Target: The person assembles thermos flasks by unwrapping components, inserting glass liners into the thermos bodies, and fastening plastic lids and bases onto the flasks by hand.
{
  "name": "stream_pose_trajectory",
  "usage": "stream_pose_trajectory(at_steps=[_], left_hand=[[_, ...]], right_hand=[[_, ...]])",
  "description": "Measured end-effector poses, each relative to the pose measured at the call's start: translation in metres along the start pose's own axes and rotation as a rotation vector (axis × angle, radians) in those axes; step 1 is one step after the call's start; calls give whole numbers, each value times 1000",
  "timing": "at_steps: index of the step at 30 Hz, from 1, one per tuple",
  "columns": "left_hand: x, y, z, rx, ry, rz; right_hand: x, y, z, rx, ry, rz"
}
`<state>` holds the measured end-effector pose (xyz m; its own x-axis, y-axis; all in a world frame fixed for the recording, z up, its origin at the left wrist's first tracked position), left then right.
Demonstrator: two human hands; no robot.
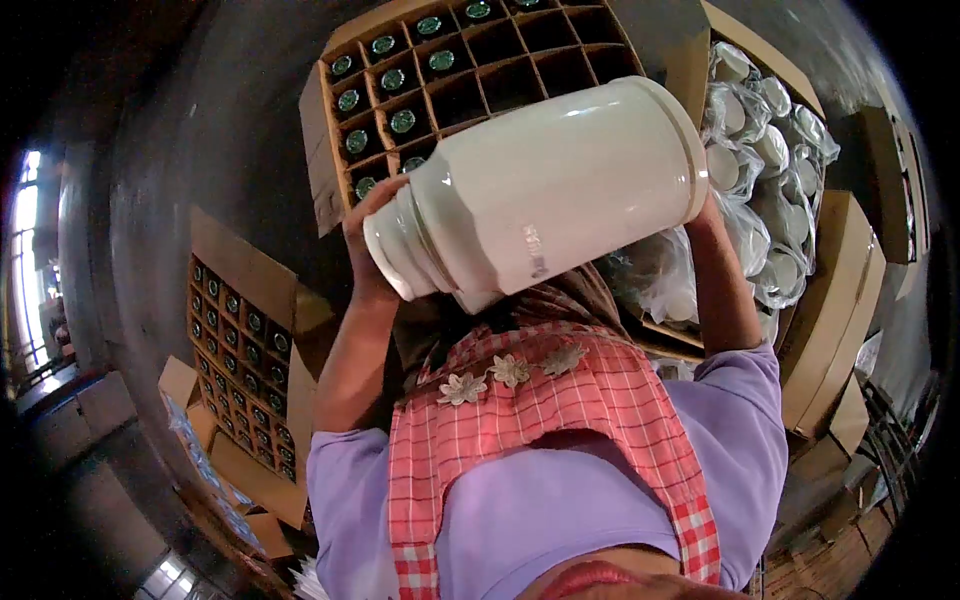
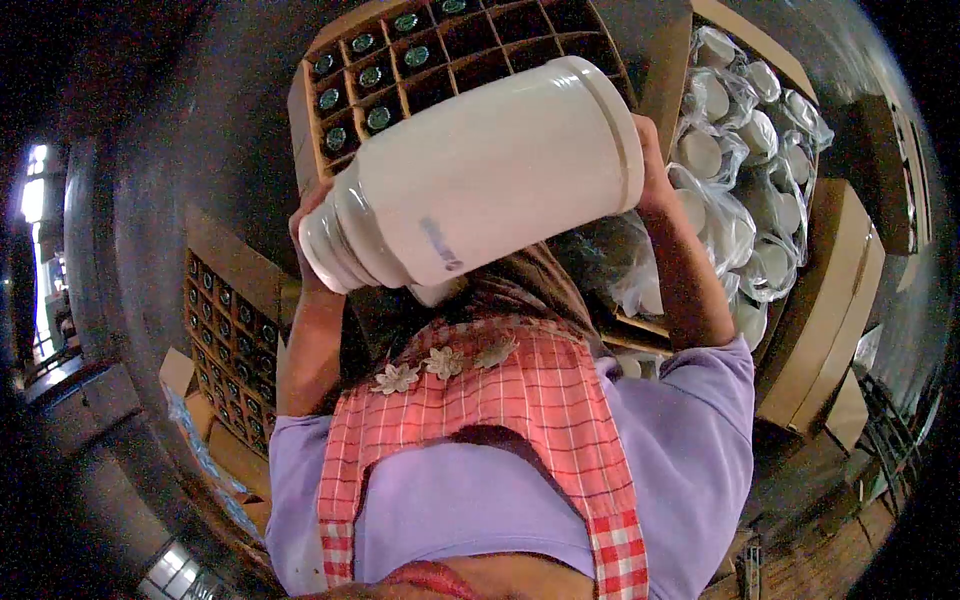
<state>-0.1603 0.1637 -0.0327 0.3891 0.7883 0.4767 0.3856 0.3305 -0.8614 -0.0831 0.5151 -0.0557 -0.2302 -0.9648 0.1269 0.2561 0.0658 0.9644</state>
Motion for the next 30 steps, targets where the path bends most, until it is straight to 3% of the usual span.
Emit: stream_pose_trajectory(at_steps=[2,3,4,6,7,9,11,12,13,14,15,17,19,23,25,27,29,30], left_hand=[[41,-38,-14,410,102,528],[49,-44,-26,503,98,700],[58,-49,-39,602,76,867],[61,-53,-49,634,122,969],[61,-53,-49,541,216,906],[59,-52,-52,336,369,783],[52,-31,-66,-145,554,434],[52,-31,-68,-179,736,228],[41,-34,-58,-181,665,33],[29,-37,-47,-171,597,-160],[-2,-22,-37,-279,309,-265],[-20,20,-15,-332,276,-135],[-26,44,-10,-345,251,-38],[-31,27,-16,-306,263,219],[-31,5,-23,-266,289,438],[-32,-15,-33,-218,292,713],[-41,-31,-41,-158,245,985],[-48,-38,-46,-130,204,1081]], right_hand=[[-20,-63,11,169,271,121],[-11,-71,18,261,401,162],[-15,-78,11,305,338,181],[-2,-78,4,493,274,604],[9,-71,1,587,207,803],[8,-69,9,547,228,607],[53,-8,29,401,343,383],[91,51,42,85,564,134],[130,96,37,-244,766,-123],[152,97,39,-240,861,-215],[174,94,39,-237,954,-311],[229,100,15,-400,1088,-208],[272,100,-11,-392,1252,-190],[279,115,-6,-493,1164,-265],[266,99,12,-200,1084,-153],[228,60,38,45,763,181],[217,32,38,40,720,-279],[230,22,23,-82,830,-429]])
Point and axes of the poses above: each hand's wrist, its own z-axis towards the middle knuckle, its own x-axis out of the palm, y = z × x, the point moved 10 cm from there along z, towards the middle knuckle, and after that the axes turned 11 degrees about y, right-handed, at the moved point
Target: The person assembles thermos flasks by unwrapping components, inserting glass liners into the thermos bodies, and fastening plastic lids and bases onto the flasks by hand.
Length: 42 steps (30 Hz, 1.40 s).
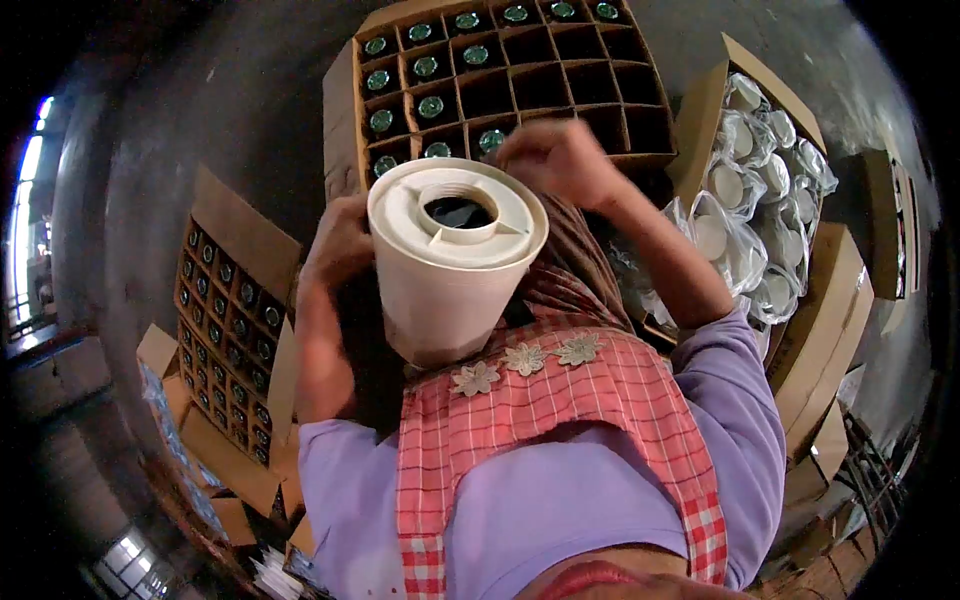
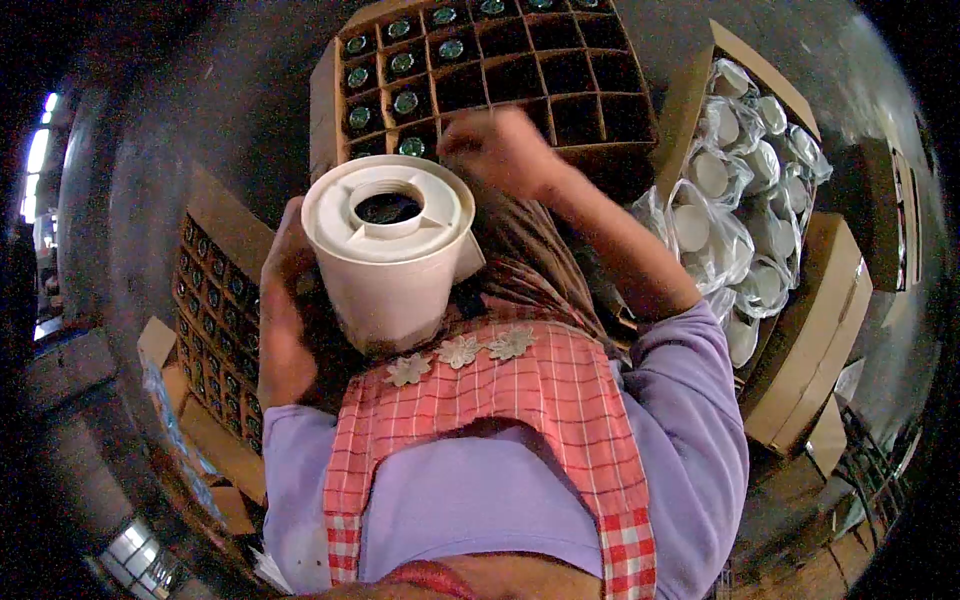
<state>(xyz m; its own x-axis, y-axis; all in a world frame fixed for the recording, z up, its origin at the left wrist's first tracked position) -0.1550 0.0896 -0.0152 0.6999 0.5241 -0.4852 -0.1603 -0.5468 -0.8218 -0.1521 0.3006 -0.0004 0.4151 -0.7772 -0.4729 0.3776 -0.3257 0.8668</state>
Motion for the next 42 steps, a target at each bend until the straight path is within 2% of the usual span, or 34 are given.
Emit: stream_pose_trajectory(at_steps=[1,2,3,4,5,7,8,10,11,12,13,14,15,16,17,19,20,21,22,23,25,26,29,30,32,33,34,35,36,37,39,40,41,42], left_hand=[[-4,7,-7,-22,-45,24],[-5,20,-15,-52,-93,-39],[-6,43,-24,-95,-155,-94],[2,48,-36,-116,-182,-501],[0,59,-49,-139,-283,-587],[-4,84,-72,-175,-490,-742],[-4,96,-85,-204,-583,-864],[1,115,-113,-256,-777,-1116],[11,163,-122,-254,-799,-1230],[20,209,-131,-252,-826,-1345],[30,255,-140,-251,-858,-1458],[30,260,-133,-135,-817,-1448],[30,217,-124,-154,-921,-1491],[29,172,-115,-170,-1027,-1528],[22,140,-94,207,-830,-1547],[30,117,-85,-43,-1005,-1460],[33,109,-76,-49,-982,-1415],[36,100,-66,-55,-959,-1369],[39,91,-57,-60,-938,-1323],[45,89,-46,-70,-915,-1430],[57,95,-24,-77,-859,-1564],[62,101,-17,-76,-824,-1587],[67,73,-4,-102,-773,-1610],[64,69,1,-35,-772,-1589],[56,69,13,96,-754,-1547],[47,72,7,141,-793,-1369],[40,70,6,187,-806,-1192],[45,70,-5,42,-1066,-1413],[32,63,-13,43,-1075,-1302],[21,49,-13,97,-994,-1158],[10,9,-11,263,-785,-921],[9,-12,-9,343,-665,-831],[12,-31,-5,422,-553,-772],[16,-44,1,478,-441,-723]], right_hand=[[30,-8,-1,-70,95,-185],[69,-35,-4,15,215,-299],[83,-24,-14,57,250,-322],[104,-14,-14,-18,361,-384],[124,-5,-16,-100,469,-437],[149,-8,-19,-79,491,-721],[155,-16,-21,9,535,-692],[150,-12,-18,13,565,-651],[146,-9,-18,12,584,-632],[126,-1,-13,82,525,-441],[101,2,-11,46,332,-230],[73,1,-12,9,140,-21],[42,4,-20,41,-53,369],[18,-7,-32,52,-277,557],[1,-14,-47,12,-474,709],[-14,20,-60,-206,-704,718],[-14,19,-69,-251,-782,458],[-1,37,-66,-248,-700,283],[18,53,-49,-297,-499,95],[25,70,-51,-396,-479,71],[13,86,-60,-260,-458,-380],[3,98,-66,-231,-481,-494],[-1,100,-66,-278,-338,-524],[-11,102,-70,-263,-384,-520],[-28,68,-79,-53,-485,-204],[-31,46,-85,47,-536,-42],[-16,-2,-86,140,-598,460],[40,-49,-76,274,-499,1426],[63,-57,-76,467,-270,1463],[83,-57,-90,599,-9,1336],[143,-42,-112,661,47,1727],[161,-44,-123,814,42,1819],[157,-40,-117,692,25,1859],[142,-36,-111,417,145,1875]])
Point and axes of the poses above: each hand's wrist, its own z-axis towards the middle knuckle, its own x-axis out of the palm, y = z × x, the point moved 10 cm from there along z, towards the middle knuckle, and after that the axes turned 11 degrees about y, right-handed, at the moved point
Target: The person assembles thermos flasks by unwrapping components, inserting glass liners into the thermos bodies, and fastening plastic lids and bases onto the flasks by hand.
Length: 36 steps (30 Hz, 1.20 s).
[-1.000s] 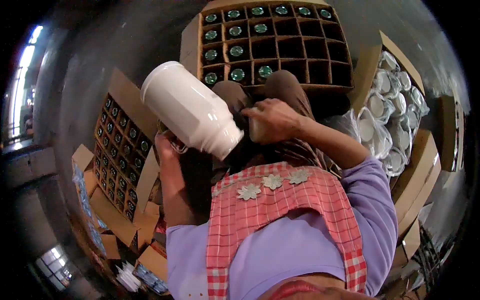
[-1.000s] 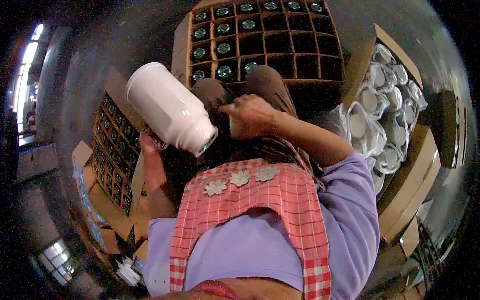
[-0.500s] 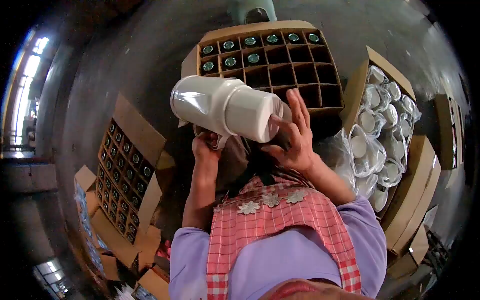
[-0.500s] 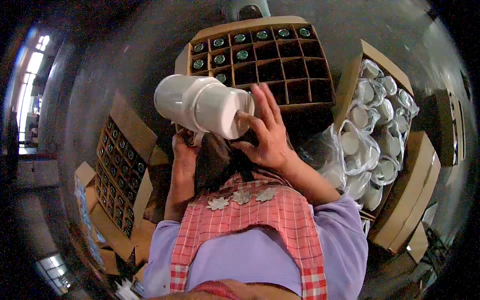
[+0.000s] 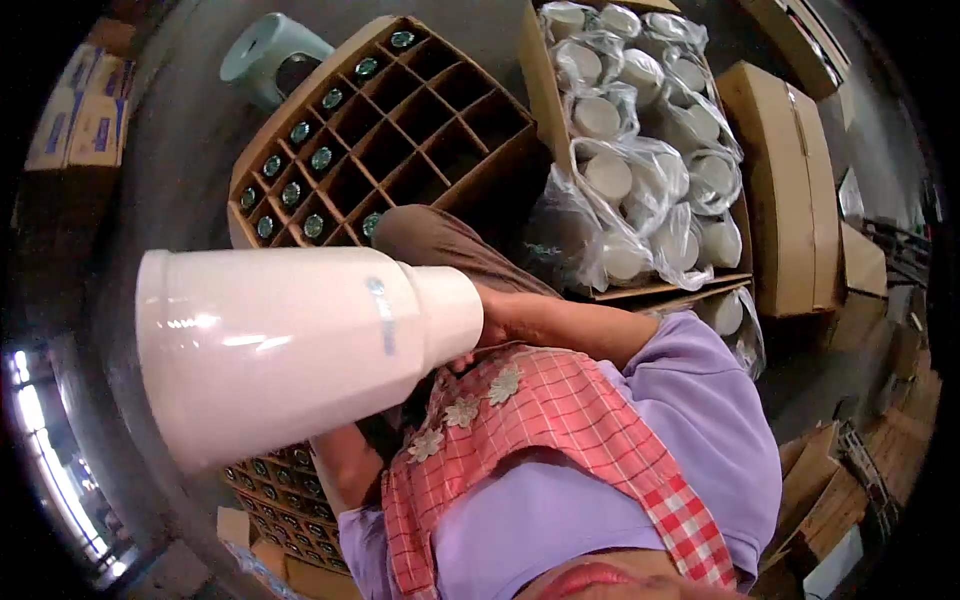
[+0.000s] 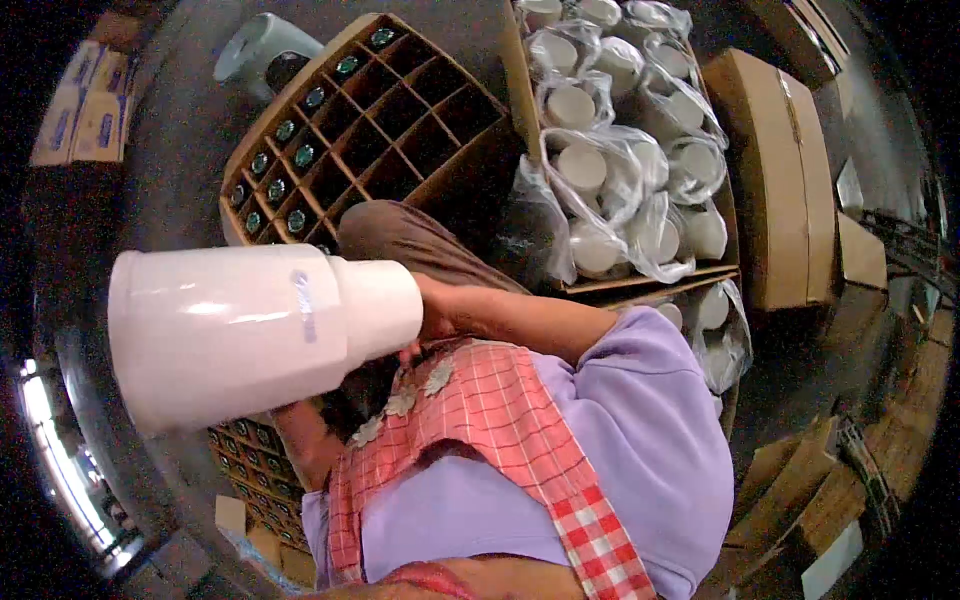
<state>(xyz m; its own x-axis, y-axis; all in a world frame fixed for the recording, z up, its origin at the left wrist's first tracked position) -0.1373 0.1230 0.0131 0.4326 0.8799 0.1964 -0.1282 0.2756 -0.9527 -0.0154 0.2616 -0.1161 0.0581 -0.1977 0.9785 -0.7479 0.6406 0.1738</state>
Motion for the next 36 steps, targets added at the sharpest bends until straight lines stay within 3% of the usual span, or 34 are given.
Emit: stream_pose_trajectory(at_steps=[1,3,4,6,8,9,11,13,14,16,17,18,19,20,21,22,23,25,28,29,30,31,34,35,36], left_hand=[[9,2,3,-8,103,2],[25,24,13,-40,248,-26],[28,33,17,-92,199,-64],[-3,70,12,-246,-516,-269],[-8,93,8,-341,-524,-327],[-16,112,0,-392,-528,-357],[23,111,21,-248,142,-720],[-11,108,9,-362,-439,-295],[-33,96,21,-270,-265,225],[-69,105,33,-27,113,1244],[-72,91,34,-139,-41,782],[-50,66,30,-244,-194,311],[-33,66,17,-332,-339,-161],[-27,61,15,-308,-269,-28],[-25,58,13,-276,-195,104],[-20,56,10,-244,-123,236],[-17,63,1,-336,-108,394],[-6,67,-5,-259,-6,628],[10,57,7,-427,296,-109],[-9,62,14,-489,222,-163],[-27,73,25,-545,149,-220],[-40,87,36,-597,73,-281],[-7,126,111,-584,432,43],[12,136,122,-649,425,-35],[31,146,132,-713,414,-110]], right_hand=[[31,18,-5,-57,248,-60],[25,66,-40,-464,-253,160],[43,86,-57,-613,-130,-24],[48,100,-81,-809,-117,-485],[50,95,-97,-886,-280,-859],[38,92,-96,-825,-305,-789],[12,86,-94,-704,-357,-643],[7,65,-78,-434,-167,-383],[6,52,-74,-290,-106,-266],[10,62,-94,-326,-332,-398],[9,78,-128,-412,-574,-645],[-17,103,-169,-617,-854,-1084],[-17,120,-215,-619,-1235,-1294],[-2,128,-245,-460,-1543,-1540],[-10,127,-263,-441,-1723,-1654],[-31,124,-268,-275,-1808,-1667],[-65,115,-264,-177,-1750,-1638],[-128,107,-249,14,-1625,-1595],[-136,145,-209,-602,-1330,-976],[-111,171,-191,-727,-1311,-1050],[-98,186,-160,-822,-1131,-863],[-79,207,-131,-808,-1104,-1015],[-36,240,-31,-592,-951,-1469],[-27,241,3,-645,-773,-1429],[-17,244,30,-583,-702,-1647]])
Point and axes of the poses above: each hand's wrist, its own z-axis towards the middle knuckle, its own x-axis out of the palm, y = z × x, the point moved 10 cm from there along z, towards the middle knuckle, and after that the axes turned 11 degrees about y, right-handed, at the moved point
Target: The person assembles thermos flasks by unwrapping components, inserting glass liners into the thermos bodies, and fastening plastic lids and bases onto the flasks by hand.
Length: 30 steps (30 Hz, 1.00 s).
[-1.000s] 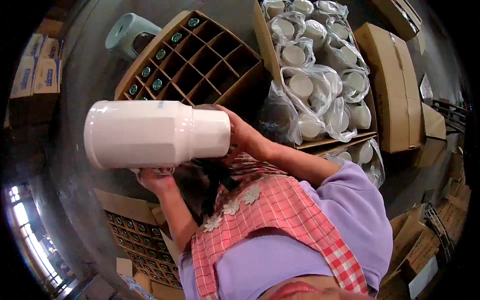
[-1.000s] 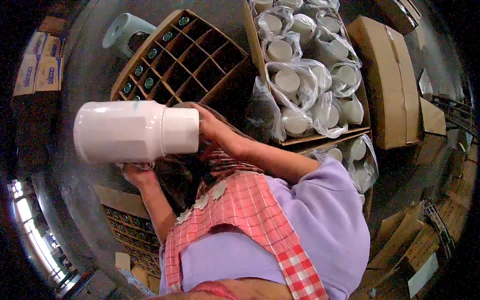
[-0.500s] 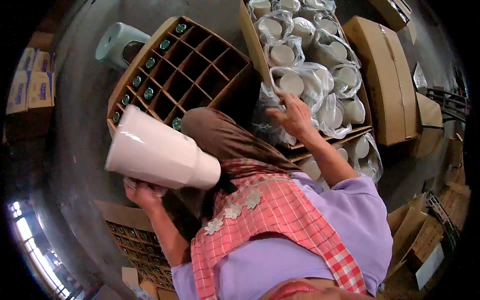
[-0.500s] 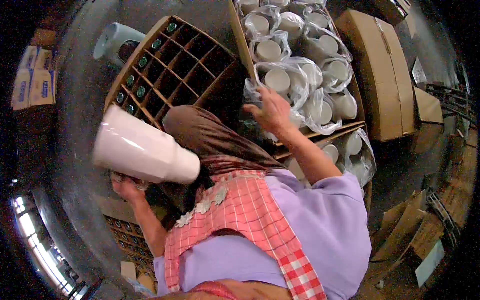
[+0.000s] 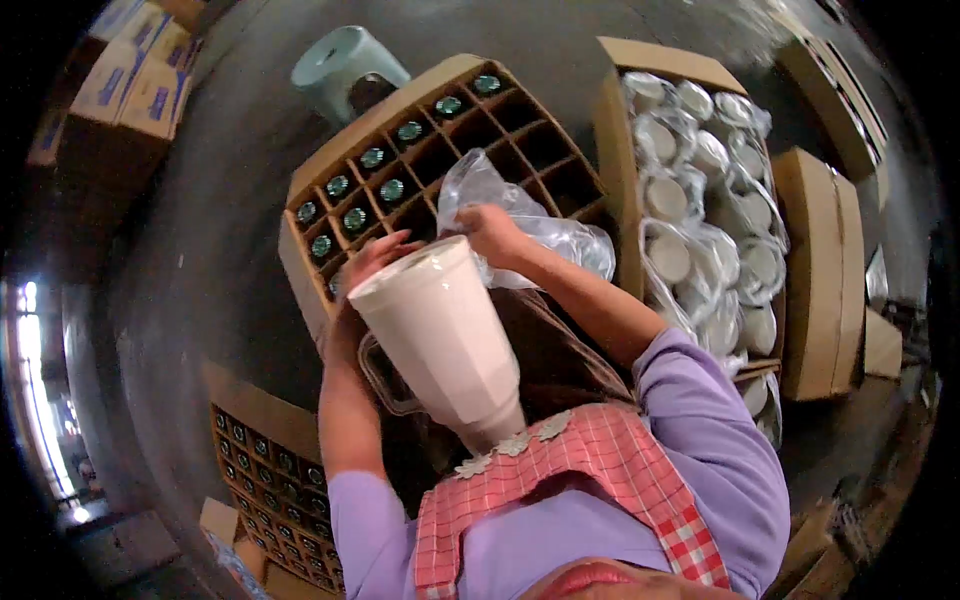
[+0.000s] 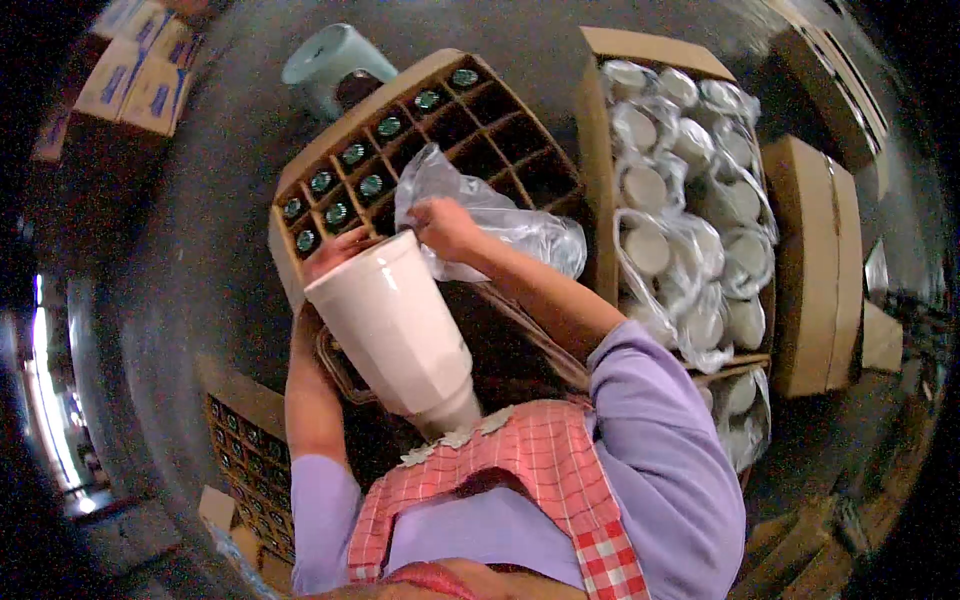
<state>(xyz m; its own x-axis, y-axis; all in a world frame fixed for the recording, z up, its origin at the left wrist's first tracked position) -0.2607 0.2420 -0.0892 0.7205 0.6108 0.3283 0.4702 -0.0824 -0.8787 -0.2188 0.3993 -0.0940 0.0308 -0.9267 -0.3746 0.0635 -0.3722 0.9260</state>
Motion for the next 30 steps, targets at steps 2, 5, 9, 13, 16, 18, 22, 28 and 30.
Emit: stream_pose_trajectory(at_steps=[2,5,9,13,16,18,22,28,30], left_hand=[[14,6,32,-62,102,-285],[-31,16,56,-48,-51,0],[-44,16,48,24,-202,-328],[-13,33,58,25,65,-141],[-63,70,59,-133,-220,169],[-72,67,30,-81,-192,-149],[-82,49,-22,232,-140,-782],[-15,-48,-151,802,-194,23],[30,-70,-171,842,-83,304]], right_hand=[[43,7,33,-266,179,-167],[43,11,43,-64,374,135],[4,-45,26,116,-128,797],[29,-72,12,426,-159,565],[24,-46,10,409,-131,648],[31,-65,4,378,-152,1139],[32,-67,-28,458,-170,1457],[-17,76,-67,-342,298,1029],[-3,98,-88,-338,496,613]])
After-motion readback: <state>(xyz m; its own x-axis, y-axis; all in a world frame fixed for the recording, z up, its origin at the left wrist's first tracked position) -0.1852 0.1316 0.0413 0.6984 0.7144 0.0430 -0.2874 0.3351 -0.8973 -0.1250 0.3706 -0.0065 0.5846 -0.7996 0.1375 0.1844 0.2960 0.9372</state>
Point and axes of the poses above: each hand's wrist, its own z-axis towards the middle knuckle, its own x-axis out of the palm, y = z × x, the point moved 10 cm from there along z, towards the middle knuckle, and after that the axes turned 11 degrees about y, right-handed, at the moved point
